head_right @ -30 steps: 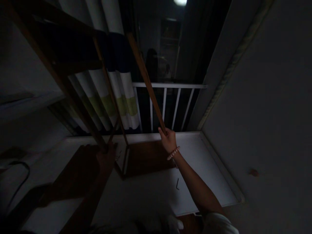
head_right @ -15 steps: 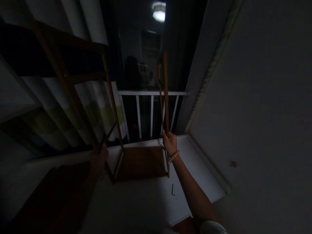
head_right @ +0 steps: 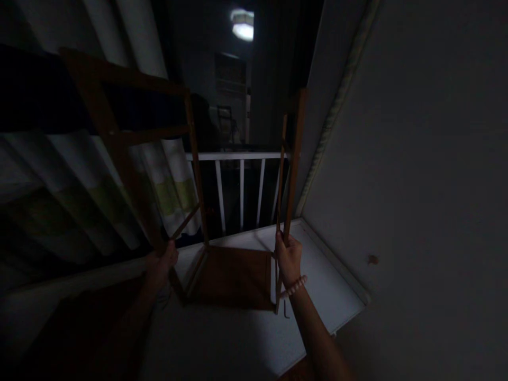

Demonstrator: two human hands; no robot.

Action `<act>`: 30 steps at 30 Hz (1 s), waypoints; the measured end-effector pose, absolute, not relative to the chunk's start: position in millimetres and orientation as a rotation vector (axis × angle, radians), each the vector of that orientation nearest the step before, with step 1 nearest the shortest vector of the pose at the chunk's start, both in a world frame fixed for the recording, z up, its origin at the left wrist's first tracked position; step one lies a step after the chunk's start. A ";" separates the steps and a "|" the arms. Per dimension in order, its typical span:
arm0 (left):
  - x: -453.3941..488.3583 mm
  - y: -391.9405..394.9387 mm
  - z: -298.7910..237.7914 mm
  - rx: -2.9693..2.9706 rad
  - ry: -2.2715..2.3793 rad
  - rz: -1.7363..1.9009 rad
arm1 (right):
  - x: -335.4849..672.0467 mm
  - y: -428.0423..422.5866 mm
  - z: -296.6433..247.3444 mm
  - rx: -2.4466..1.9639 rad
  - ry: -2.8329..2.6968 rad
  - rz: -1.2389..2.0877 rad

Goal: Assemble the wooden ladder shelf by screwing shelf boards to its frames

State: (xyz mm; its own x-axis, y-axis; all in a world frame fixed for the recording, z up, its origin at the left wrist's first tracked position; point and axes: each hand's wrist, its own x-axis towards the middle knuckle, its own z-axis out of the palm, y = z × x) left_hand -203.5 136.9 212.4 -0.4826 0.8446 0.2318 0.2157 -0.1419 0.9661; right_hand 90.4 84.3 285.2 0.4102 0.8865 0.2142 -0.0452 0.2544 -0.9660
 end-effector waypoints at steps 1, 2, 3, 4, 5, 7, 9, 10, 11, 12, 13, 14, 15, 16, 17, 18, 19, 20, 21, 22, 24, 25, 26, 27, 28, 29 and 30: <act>-204.4 138.5 211.5 1.185 1.601 1.669 | 89.2 76.0 285.2 -1.146 -0.922 0.765; -205.2 140.9 210.9 1.178 1.566 1.665 | 87.8 67.6 285.4 -1.159 -0.902 0.750; -205.9 144.0 210.4 1.179 1.538 1.658 | 86.0 59.5 285.8 -1.174 -0.881 0.737; -206.3 147.5 210.0 1.191 1.528 1.652 | 84.0 51.7 286.2 -1.193 -0.858 0.725; -206.3 151.3 209.7 1.213 1.518 1.646 | 81.7 44.4 286.7 -1.211 -0.836 0.709; -204.9 159.9 209.4 1.272 1.494 1.636 | 76.3 32.4 287.3 -1.247 -0.806 0.670; -202.3 169.7 209.4 1.330 1.499 1.623 | 69.1 24.3 287.2 -1.283 -0.798 0.634; -200.9 175.0 209.7 1.355 1.518 1.611 | 64.5 21.6 287.0 -1.298 -0.801 0.631; -199.8 180.6 210.3 1.383 1.534 1.600 | 58.9 19.9 286.7 -1.307 -0.806 0.644; -199.1 186.4 211.3 1.416 1.544 1.574 | 52.4 18.8 286.7 -1.310 -0.814 0.669; -198.8 192.4 212.6 1.435 1.548 1.559 | 45.0 18.4 287.0 -1.307 -0.825 0.699; -199.0 198.3 214.4 1.456 1.544 1.540 | 36.7 18.5 287.9 -1.304 -0.840 0.729; -199.7 204.2 216.5 1.476 1.538 1.519 | 27.8 19.0 289.4 -1.304 -0.856 0.758; -200.7 209.9 219.0 1.497 1.529 1.499 | 18.6 19.8 291.5 -1.304 -0.875 0.786; -202.1 215.4 221.7 1.524 1.518 1.475 | 9.2 20.9 294.0 -1.298 -0.895 0.815; -203.7 220.8 224.5 1.552 1.508 1.450 | 0.0 22.2 296.7 -1.283 -0.913 0.843; -205.5 226.1 227.2 1.579 1.501 1.425 | -8.7 23.8 299.4 -1.257 -0.931 0.869; -207.3 231.3 229.8 1.604 1.498 1.401 | -16.8 25.6 301.8 -1.227 -0.946 0.890; -209.1 236.4 232.2 1.623 1.500 1.379 | -24.1 27.6 303.9 -1.198 -0.957 0.903; -211.0 241.4 234.3 1.637 1.507 1.357 | -30.8 29.7 305.6 -1.176 -0.961 0.905; -214.8 250.8 237.4 1.655 1.521 1.317 | -42.4 34.3 307.7 -1.147 -0.940 0.883; -216.6 254.9 238.4 1.661 1.524 1.302 | -47.6 36.7 308.3 -1.135 -0.918 0.864; -218.4 258.5 239.2 1.668 1.525 1.292 | -52.8 39.0 308.5 -1.124 -0.894 0.846; -220.0 261.4 239.6 1.674 1.523 1.285 | -58.0 41.4 308.3 -1.115 -0.871 0.835; -221.4 263.7 239.8 1.680 1.520 1.282 | -63.4 43.8 307.8 -1.109 -0.852 0.832; -222.7 265.4 239.7 1.687 1.518 1.280 | -68.9 46.1 306.8 -1.105 -0.842 0.831; -224.0 266.4 239.5 1.693 1.516 1.279 | -74.4 48.5 305.4 -1.104 -0.839 0.828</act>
State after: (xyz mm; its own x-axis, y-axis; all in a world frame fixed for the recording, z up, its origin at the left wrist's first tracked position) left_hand -224.0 266.4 239.5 -0.0766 0.9518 0.2970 0.4525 -0.2322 0.8610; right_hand -74.4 48.5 305.4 0.4439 0.8829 0.1533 -0.1415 0.2380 -0.9609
